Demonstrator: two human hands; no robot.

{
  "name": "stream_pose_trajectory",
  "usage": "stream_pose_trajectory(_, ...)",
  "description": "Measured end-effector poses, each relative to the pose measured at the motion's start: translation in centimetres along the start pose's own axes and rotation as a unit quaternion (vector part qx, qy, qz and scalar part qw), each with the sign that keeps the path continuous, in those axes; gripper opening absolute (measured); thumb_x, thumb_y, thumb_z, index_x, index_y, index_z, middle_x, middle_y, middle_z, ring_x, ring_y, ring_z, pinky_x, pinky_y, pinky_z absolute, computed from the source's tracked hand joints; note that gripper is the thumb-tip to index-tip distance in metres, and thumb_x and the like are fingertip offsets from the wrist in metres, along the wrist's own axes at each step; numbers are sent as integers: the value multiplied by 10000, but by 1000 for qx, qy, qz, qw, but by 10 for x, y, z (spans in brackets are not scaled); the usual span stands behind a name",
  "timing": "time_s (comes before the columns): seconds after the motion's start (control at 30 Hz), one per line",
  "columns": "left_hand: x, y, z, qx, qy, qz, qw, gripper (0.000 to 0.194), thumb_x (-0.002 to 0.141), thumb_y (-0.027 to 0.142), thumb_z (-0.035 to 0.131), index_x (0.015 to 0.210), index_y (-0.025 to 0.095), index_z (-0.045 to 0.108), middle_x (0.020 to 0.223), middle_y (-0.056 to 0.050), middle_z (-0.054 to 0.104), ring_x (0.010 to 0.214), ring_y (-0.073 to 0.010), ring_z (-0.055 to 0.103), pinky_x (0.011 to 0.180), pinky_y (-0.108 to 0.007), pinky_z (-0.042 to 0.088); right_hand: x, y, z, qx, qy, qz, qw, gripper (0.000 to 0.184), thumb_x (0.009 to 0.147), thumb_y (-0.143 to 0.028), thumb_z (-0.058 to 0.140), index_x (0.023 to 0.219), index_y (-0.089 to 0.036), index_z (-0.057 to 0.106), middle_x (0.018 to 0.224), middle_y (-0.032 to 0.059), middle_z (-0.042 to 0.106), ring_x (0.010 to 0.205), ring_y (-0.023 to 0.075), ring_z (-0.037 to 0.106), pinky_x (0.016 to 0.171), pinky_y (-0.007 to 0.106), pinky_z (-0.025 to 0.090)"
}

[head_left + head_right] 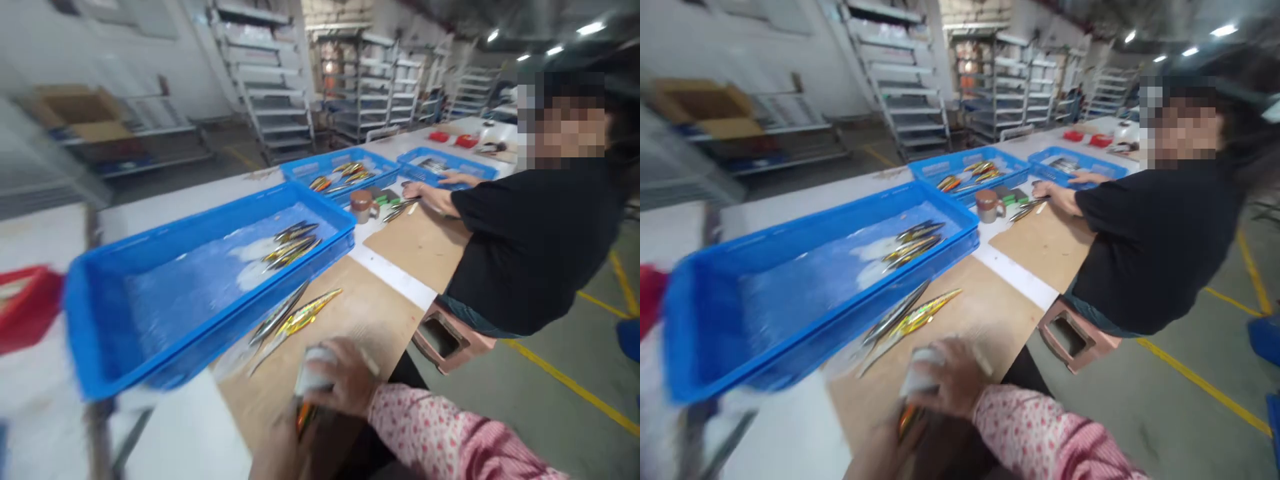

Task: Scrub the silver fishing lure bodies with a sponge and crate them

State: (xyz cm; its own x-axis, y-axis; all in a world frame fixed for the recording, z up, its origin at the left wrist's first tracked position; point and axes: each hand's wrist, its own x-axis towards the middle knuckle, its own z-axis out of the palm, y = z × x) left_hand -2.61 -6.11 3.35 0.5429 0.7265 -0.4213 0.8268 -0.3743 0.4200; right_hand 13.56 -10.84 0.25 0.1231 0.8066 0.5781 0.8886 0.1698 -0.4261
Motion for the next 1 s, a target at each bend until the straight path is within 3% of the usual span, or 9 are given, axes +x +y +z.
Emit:
stream_pose_trajectory(0.13, -5, 15, 1, 43, -41, -19, 998, 374, 885, 315, 445, 1200, 122, 498, 1050, -144, 679, 998, -257, 640, 859, -365, 474, 12, 29, -11, -10, -72, -15, 997, 497, 777, -613, 635, 1170, -312, 606, 1245, 77, 505, 1115, 266, 444, 943, 432, 344)
stream_pose_trajectory(0.23, -3, 29, -8, 57, -62, -46, 995, 386, 885, 375, 446, 1165, 116, 512, 1047, -167, 671, 977, -284, 647, 818, -378, 484, 28, 48, -10, -43, -80, 42, 995, 425, 804, -533, 656, 1152, -292, 629, 1177, 84, 537, 1078, 256, 458, 901, 398, 356)
stream_pose_trajectory(0.33, -2, 35, -12, 62, -54, -47, 996, 364, 887, 398, 442, 1122, 133, 525, 1031, -155, 674, 966, -285, 652, 804, -373, 487, 30, 41, -15, -66, -82, 79, 991, 400, 822, -489, 655, 1158, -273, 629, 1142, 85, 546, 1057, 245, 464, 876, 371, 360)
stream_pose_trajectory(0.47, -5, 33, -8, 56, -51, -32, 997, 329, 898, 362, 424, 1123, 140, 515, 1008, -146, 682, 951, -272, 659, 792, -362, 489, 13, 17, -25, -61, -102, 64, 991, 415, 832, -506, 636, 1176, -275, 617, 1165, 88, 526, 1073, 253, 451, 873, 370, 355)
stream_pose_trajectory(0.67, -6, 34, -10, 48, -41, -43, 997, 334, 898, 382, 408, 1084, 140, 543, 1009, -148, 681, 943, -277, 661, 780, -357, 484, 23, 39, -28, -97, -104, 93, 986, 407, 857, -475, 614, 1203, -262, 606, 1102, 91, 531, 1036, 251, 463, 865, 378, 363)
stream_pose_trajectory(0.87, -4, 30, -12, 28, -43, -11, 999, 329, 895, 345, 423, 1118, 134, 540, 1023, -145, 680, 963, -271, 656, 796, -351, 482, 5, 27, -31, -66, -103, 56, 991, 420, 853, -482, 612, 1212, -265, 594, 1187, 100, 495, 1075, 261, 446, 879, 384, 358)
stream_pose_trajectory(1.0, -2, 26, -11, 38, -42, -20, 998, 334, 891, 377, 420, 1086, 146, 562, 997, -129, 686, 945, -255, 659, 779, -330, 482, 11, 49, -40, -103, -96, 86, 986, 403, 872, -470, 584, 1203, -241, 604, 1096, 97, 532, 1008, 248, 474, 857, 379, 370)
